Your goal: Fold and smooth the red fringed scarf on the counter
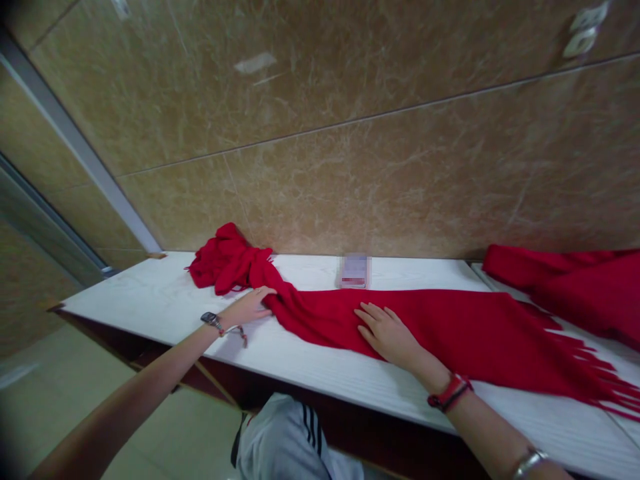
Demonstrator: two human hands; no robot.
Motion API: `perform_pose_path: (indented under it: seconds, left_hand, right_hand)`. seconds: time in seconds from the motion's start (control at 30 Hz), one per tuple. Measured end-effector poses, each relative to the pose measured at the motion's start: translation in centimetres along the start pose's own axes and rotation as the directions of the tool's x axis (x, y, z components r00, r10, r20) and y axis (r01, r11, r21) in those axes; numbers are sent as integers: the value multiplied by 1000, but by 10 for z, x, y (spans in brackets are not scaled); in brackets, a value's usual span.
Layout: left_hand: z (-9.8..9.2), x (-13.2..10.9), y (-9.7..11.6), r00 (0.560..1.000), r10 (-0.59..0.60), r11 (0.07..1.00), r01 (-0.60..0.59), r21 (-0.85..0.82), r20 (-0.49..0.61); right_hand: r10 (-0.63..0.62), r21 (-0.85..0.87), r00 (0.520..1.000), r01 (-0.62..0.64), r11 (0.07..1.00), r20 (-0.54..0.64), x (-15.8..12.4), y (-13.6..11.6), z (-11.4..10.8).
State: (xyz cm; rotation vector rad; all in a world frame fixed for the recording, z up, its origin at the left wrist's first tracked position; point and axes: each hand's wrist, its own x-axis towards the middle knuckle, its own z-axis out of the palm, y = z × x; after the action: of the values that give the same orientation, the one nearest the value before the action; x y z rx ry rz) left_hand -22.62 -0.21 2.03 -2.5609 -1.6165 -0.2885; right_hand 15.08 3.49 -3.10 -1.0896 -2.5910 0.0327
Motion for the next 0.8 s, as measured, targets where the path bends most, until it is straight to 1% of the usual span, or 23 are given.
perform_pose_path:
  seconds: [0.1, 0.17, 0.23, 0.33, 0.4, 0.5, 0.57, 0.63, 0.67, 0.73, 0.8]
  left_hand:
    - [9, 4, 20, 999, 53, 997, -53, 48, 3]
    - [17, 10, 31, 997, 74, 993, -72, 98, -23]
    - [19, 14, 40, 995, 74, 989, -65, 129, -62]
    - [13, 16, 46, 993, 58, 986, -41, 159, -102]
    - [5, 14, 48, 993, 95, 978, -80, 190, -70]
    - [-3, 10, 50, 986, 163, 951, -162, 265, 18]
    - [-2, 9, 50, 987, 157, 932, -155, 327, 19]
    - [3, 10, 51, 986, 161, 917, -136, 374, -37]
    - [5, 11, 53, 980, 184, 911, -141, 389, -76]
    - [10, 12, 56, 950, 263, 897, -176, 406, -171]
    - [12, 10, 60, 906, 341, 882, -216, 418, -251]
  right_hand:
    - [-5, 0, 1000, 5, 1000, 0, 0, 1, 0]
    - [-4, -8, 1000, 4, 1000, 7, 0, 1, 0]
    - [-1, -12, 1000, 2, 1000, 9, 0, 1, 0]
    - [-9, -9, 1000, 9, 1000, 4, 0, 1, -1]
    - [-15, -9, 1000, 15, 1000, -6, 0, 1, -1]
    - [-26, -14, 999, 26, 1000, -19, 0, 0, -2]
    - [-34, -15, 999, 34, 999, -23, 0, -1, -2]
    - [-33, -10, 999, 33, 999, -26, 0, -2, -3]
    - [-29, -7, 999, 29, 1000, -25, 0, -2, -4]
    - [-20, -3, 1000, 20, 1000, -15, 0, -2, -5]
    - [-13, -1, 1000, 13, 1000, -6, 0, -2, -5]
